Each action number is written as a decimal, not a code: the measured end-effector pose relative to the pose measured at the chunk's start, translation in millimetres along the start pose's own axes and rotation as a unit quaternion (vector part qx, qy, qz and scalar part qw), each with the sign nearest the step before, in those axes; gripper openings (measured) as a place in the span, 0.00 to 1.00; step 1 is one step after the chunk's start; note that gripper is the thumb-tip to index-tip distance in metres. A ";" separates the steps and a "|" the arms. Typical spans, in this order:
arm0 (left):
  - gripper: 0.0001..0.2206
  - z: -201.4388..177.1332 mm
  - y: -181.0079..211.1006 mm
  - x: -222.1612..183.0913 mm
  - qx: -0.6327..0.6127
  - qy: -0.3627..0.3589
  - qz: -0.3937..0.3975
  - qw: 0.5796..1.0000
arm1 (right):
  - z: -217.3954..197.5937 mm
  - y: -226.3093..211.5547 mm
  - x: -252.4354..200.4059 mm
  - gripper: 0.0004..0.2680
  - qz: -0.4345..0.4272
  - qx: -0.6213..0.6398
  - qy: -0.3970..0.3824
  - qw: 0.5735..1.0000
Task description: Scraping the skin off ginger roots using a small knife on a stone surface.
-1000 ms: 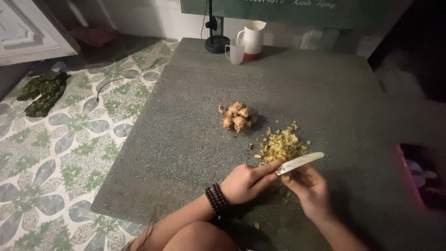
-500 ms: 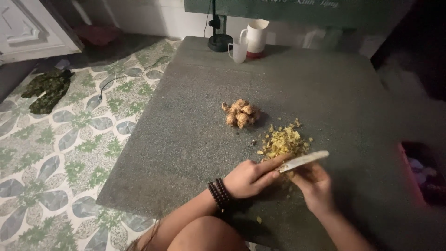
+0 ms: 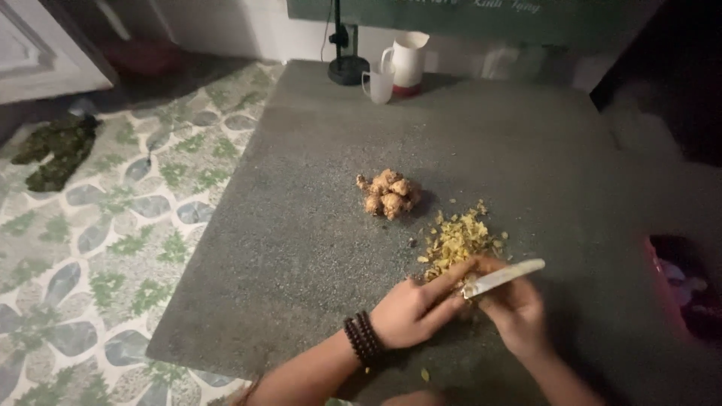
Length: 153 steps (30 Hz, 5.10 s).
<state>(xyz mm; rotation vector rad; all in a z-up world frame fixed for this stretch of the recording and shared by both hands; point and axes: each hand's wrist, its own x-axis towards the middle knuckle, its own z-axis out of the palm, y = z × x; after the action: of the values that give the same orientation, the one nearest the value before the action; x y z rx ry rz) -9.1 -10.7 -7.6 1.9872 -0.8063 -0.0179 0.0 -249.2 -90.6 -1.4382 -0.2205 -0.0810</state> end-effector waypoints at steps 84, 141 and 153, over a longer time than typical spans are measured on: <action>0.19 0.1 -3.3 24.5 0.037 0.100 0.039 0.994 | 27.3 3.5 26.1 0.17 0.079 0.165 -0.009 0.983; 0.27 -16.7 -8.4 24.0 -0.179 -0.071 0.008 0.981 | 13.0 13.6 17.3 0.15 0.085 0.292 -0.035 0.952; 0.26 -16.9 -9.4 23.5 0.062 -0.012 0.097 0.993 | 19.1 7.5 18.4 0.17 0.041 0.271 -0.053 0.960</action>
<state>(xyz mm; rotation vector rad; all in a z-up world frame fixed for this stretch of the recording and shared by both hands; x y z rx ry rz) 19.8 -7.4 1.3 2.0199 -1.0339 0.1258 17.4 -227.9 -92.0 -0.9030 -0.2480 0.1191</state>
